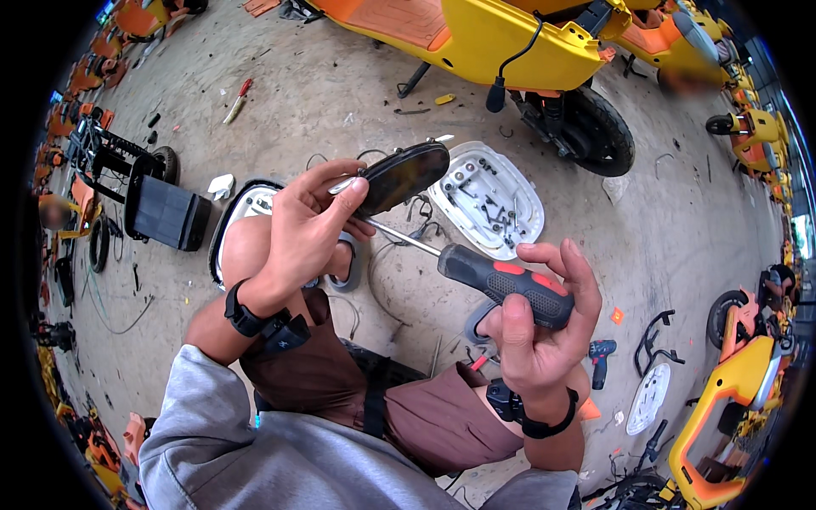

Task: The person uses a screwdriver to manipulate a black plastic electronic component, possibly a dashboard or headlight housing, while sitting on the floor of a warehouse filled with scooters.

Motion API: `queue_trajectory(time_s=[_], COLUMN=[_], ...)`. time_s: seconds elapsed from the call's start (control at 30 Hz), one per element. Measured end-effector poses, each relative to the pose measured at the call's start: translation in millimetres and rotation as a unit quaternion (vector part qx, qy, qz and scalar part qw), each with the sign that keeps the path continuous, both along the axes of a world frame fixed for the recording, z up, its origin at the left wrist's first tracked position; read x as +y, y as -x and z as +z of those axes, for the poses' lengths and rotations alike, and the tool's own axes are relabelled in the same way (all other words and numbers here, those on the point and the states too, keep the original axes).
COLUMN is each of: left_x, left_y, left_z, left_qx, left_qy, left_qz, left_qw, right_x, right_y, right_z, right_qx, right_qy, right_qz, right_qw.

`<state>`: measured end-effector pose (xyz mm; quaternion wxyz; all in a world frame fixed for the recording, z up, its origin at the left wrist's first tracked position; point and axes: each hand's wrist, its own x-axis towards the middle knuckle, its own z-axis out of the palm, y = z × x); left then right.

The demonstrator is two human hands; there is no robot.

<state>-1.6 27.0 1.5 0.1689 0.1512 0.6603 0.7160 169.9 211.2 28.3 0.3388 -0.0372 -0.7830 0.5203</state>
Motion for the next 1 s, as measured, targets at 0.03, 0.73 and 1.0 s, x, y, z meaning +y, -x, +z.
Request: queue_trajectory(time_s=[0.03, 0.73, 1.0], left_x=[-0.3, -2.8, -1.1], left_y=[-0.2, 1.3, 0.5], left_z=[0.0, 1.8, 0.3], left_qx=[0.0, -0.015, -0.012], left_qy=[0.003, 0.009, -0.008], left_qz=[-0.002, -0.023, -0.013], left_qw=[1.0, 1.0, 1.0], right_x=[0.1, 12.3, 11.3], right_y=[-0.1, 7.9, 2.5], right_z=[-0.4, -4.2, -5.0], right_qx=[0.001, 0.061, 0.046], right_qy=[-0.006, -0.146, -0.113], right_qz=[-0.004, 0.023, 0.018], right_qw=[1.0, 0.987, 0.992])
